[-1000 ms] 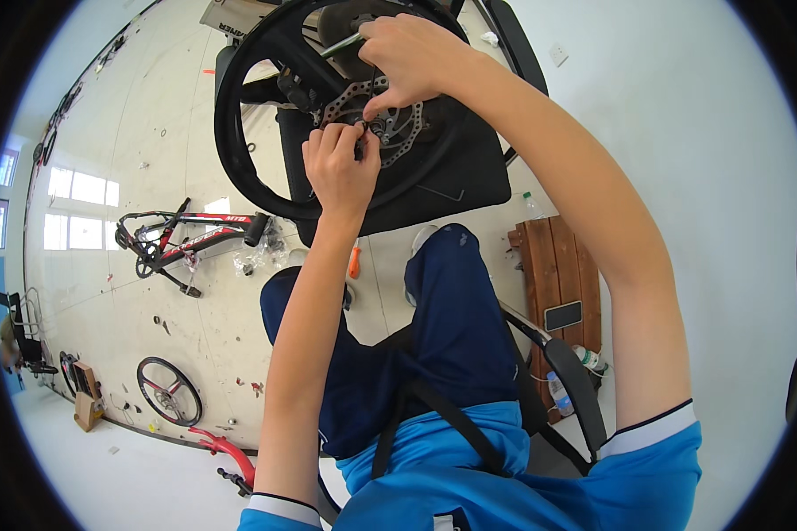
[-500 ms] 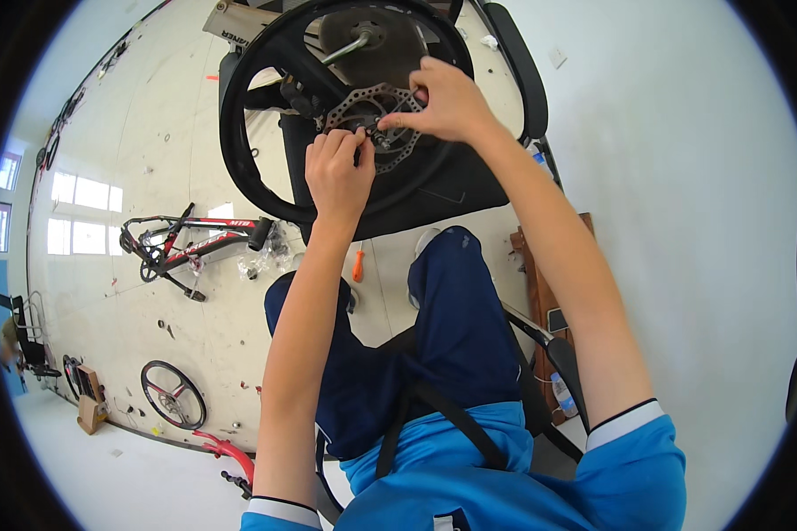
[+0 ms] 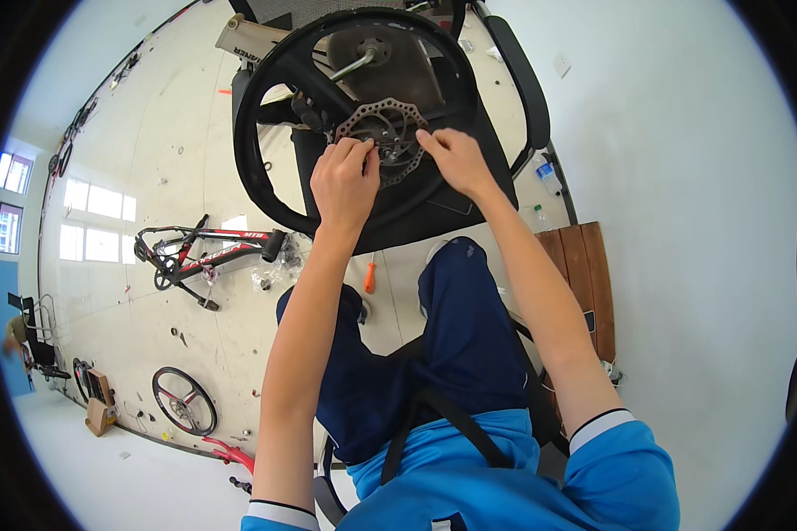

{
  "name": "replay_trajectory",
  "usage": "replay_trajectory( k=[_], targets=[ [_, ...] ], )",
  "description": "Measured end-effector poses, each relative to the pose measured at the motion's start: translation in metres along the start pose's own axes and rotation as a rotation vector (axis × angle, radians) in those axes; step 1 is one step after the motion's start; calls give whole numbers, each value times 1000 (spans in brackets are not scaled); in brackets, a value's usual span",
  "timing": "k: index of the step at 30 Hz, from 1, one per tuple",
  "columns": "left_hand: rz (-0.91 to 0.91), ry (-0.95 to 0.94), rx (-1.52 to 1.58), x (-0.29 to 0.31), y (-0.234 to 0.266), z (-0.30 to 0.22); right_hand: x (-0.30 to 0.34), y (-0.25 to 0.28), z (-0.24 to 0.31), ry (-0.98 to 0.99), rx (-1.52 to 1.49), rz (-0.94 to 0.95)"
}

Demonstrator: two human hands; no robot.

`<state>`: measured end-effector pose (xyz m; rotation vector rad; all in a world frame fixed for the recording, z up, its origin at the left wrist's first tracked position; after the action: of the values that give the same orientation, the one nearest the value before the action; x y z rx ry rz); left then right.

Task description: The person assembles a bicycle disc brake rotor onto a hub using small metal pins and a screwdriver. They insert the pins into the rotor and hub, then use a screwdriver to tighten them in place.

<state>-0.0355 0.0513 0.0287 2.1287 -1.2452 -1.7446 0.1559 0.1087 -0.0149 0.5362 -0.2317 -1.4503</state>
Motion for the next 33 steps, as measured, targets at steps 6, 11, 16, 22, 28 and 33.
replay_trajectory(
  k=[6,11,16,22,28,33],
  targets=[
    [-9,-43,-20,-15,-4,-13,-25,39,35,163,126,-82],
    [29,-57,-93,-11,-11,-12,-27,36,32,192,221,-38],
    [40,-57,-99,-14,-12,-13,-42,38,47,346,330,-8],
    [106,-11,-152,-18,-14,-16,-71,34,85,749,568,166],
    [102,17,-217,-18,-16,-18,-82,26,108,861,669,310],
    [77,22,-247,-20,-26,-28,-82,25,106,832,717,330]
  ],
)
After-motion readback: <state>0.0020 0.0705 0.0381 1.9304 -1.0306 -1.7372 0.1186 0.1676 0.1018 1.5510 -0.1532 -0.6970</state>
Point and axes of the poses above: each hand's wrist, its own x-axis away from the middle knuckle, its own y-axis out of the back of the hand, z = x × y, the point moved 5 cm from there along -x, towards the middle knuckle, and after that the axes turned 4 degrees about -x, right-handed, at the moved point
